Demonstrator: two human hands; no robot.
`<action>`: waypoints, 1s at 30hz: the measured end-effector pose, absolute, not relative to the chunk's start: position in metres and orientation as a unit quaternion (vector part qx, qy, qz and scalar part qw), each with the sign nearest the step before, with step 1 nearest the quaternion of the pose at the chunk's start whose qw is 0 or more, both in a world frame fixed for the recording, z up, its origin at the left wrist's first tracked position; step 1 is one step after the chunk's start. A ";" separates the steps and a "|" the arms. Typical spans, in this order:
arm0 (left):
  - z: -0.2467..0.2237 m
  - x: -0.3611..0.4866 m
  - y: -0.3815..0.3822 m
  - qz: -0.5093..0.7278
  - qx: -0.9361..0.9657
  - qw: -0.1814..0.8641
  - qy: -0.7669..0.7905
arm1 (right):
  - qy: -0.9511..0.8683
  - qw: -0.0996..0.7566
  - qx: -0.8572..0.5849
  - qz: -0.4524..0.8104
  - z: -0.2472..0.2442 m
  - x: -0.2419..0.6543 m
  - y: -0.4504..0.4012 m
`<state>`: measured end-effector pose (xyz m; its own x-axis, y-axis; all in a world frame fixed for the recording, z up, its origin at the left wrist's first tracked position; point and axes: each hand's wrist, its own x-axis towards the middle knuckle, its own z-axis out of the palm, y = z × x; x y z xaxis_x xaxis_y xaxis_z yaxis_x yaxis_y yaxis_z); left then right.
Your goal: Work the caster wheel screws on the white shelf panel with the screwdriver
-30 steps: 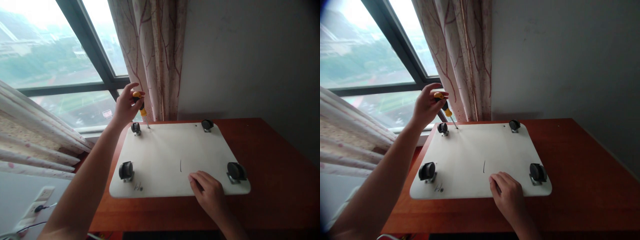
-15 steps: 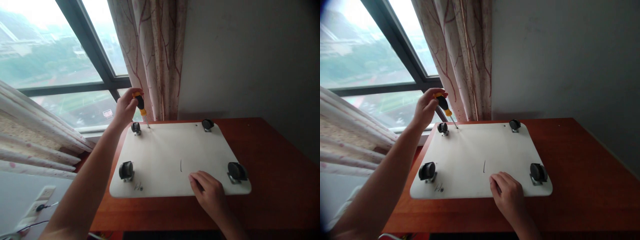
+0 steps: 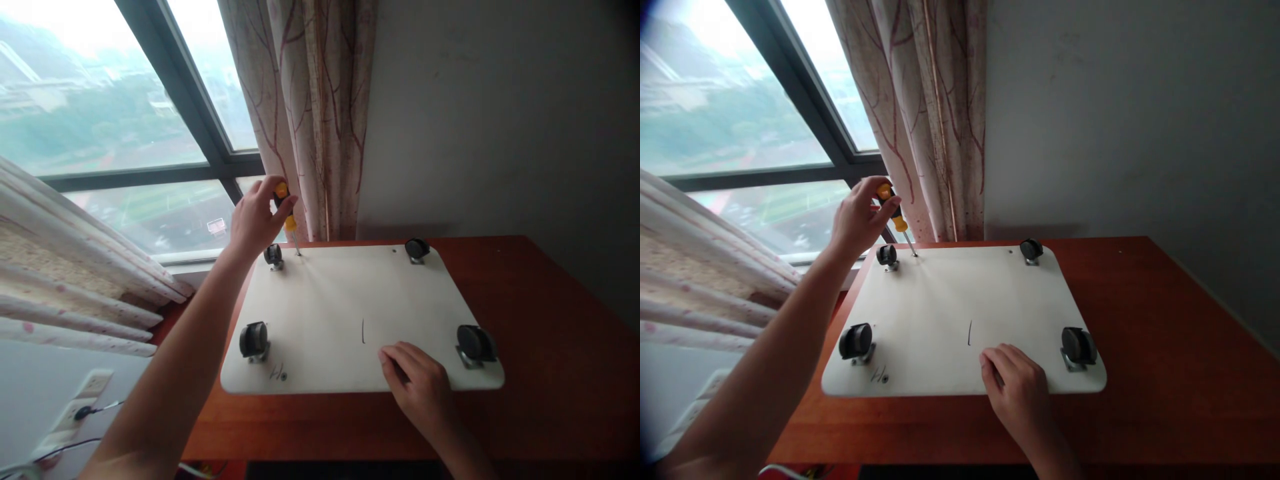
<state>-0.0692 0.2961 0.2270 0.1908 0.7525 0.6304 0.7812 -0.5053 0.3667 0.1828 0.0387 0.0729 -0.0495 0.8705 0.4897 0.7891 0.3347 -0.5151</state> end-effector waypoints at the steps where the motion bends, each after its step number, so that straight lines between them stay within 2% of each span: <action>1: 0.227 -0.069 0.295 -0.388 -0.759 0.057 -0.520 | -0.723 0.381 -0.573 0.054 0.073 0.183 0.039; 4: 0.229 -0.070 0.297 -0.402 -0.730 0.079 -0.547 | -0.725 0.385 -0.569 0.053 0.075 0.182 0.039; 9: 0.230 -0.072 0.302 -0.422 -0.765 -0.043 -0.484 | -0.725 0.384 -0.570 0.054 0.074 0.183 0.039; 15: 0.234 -0.070 0.296 -0.384 -0.752 0.095 -0.527 | -0.724 0.381 -0.572 0.052 0.073 0.183 0.038; 20: 0.236 -0.067 0.295 -0.364 -0.792 0.022 -0.490 | -0.724 0.380 -0.573 0.054 0.075 0.182 0.039; 27: 0.233 -0.062 0.291 -0.326 -0.764 0.125 -0.543 | -0.725 0.382 -0.572 0.047 0.075 0.183 0.039; 30: 0.234 -0.065 0.296 -0.334 -0.773 0.084 -0.533 | -0.723 0.384 -0.572 0.051 0.075 0.183 0.039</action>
